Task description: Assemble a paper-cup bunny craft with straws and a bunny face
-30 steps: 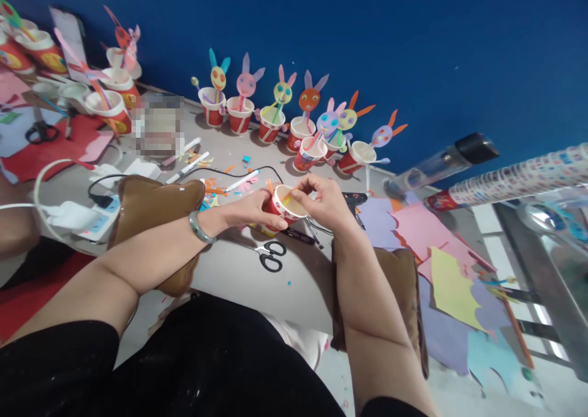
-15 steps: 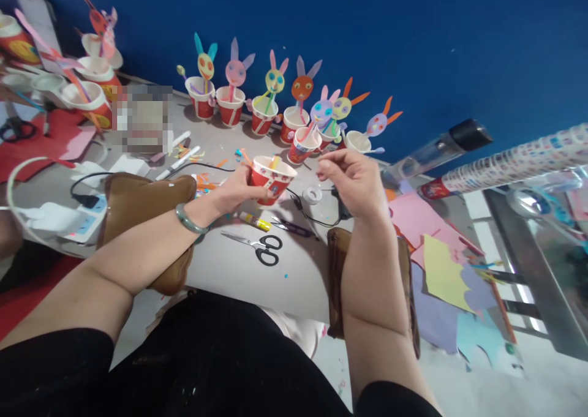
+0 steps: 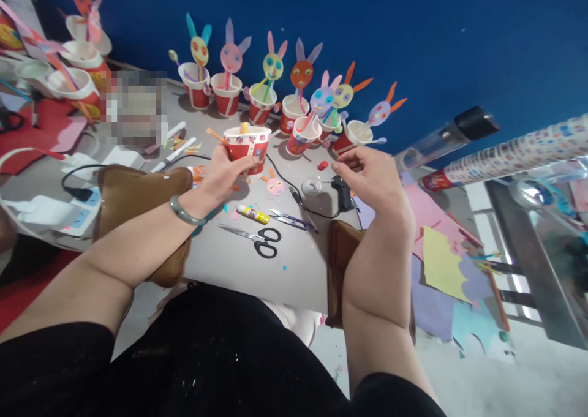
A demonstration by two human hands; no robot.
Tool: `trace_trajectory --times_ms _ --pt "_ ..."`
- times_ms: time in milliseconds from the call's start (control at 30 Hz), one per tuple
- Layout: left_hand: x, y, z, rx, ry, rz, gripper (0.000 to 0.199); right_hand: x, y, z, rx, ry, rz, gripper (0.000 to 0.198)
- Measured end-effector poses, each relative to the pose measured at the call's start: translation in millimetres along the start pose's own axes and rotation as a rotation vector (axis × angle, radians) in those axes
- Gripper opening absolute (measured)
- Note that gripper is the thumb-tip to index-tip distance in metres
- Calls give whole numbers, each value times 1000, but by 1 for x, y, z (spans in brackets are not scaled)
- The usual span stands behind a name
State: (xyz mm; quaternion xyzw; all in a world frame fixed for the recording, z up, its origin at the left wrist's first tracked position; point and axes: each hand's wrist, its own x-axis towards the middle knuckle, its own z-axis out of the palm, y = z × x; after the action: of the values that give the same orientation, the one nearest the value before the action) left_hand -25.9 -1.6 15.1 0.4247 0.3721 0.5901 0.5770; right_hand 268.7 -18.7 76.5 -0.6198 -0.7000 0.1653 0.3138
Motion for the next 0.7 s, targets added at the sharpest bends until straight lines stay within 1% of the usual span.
trace_trajectory --times_ms 67,200,367,467,533,567,633,700 --pt "0 1 0 13 3 10 37 0 -3 8 -27 -78 13 14" --pt "-1 3 1 28 -6 6 38 -2 -19 28 -102 -304 5 14" --pt "-3 2 1 77 -46 -5 34 -12 -48 61 -358 -559 -65 11" --pt "-4 -1 -1 127 -61 23 31 -23 -67 86 -376 -724 -126 23" --pt "-4 -3 0 136 -80 42 31 -30 -76 102 -381 -776 -137 32" --pt "-5 -4 0 133 -93 47 32 -33 -79 108 -400 -789 -146 32" --pt "-5 -5 1 122 -117 48 34 -34 -81 115 -418 -786 -176 25" --pt "-6 -6 2 115 -130 46 37 -30 -77 112 -408 -771 -196 16"
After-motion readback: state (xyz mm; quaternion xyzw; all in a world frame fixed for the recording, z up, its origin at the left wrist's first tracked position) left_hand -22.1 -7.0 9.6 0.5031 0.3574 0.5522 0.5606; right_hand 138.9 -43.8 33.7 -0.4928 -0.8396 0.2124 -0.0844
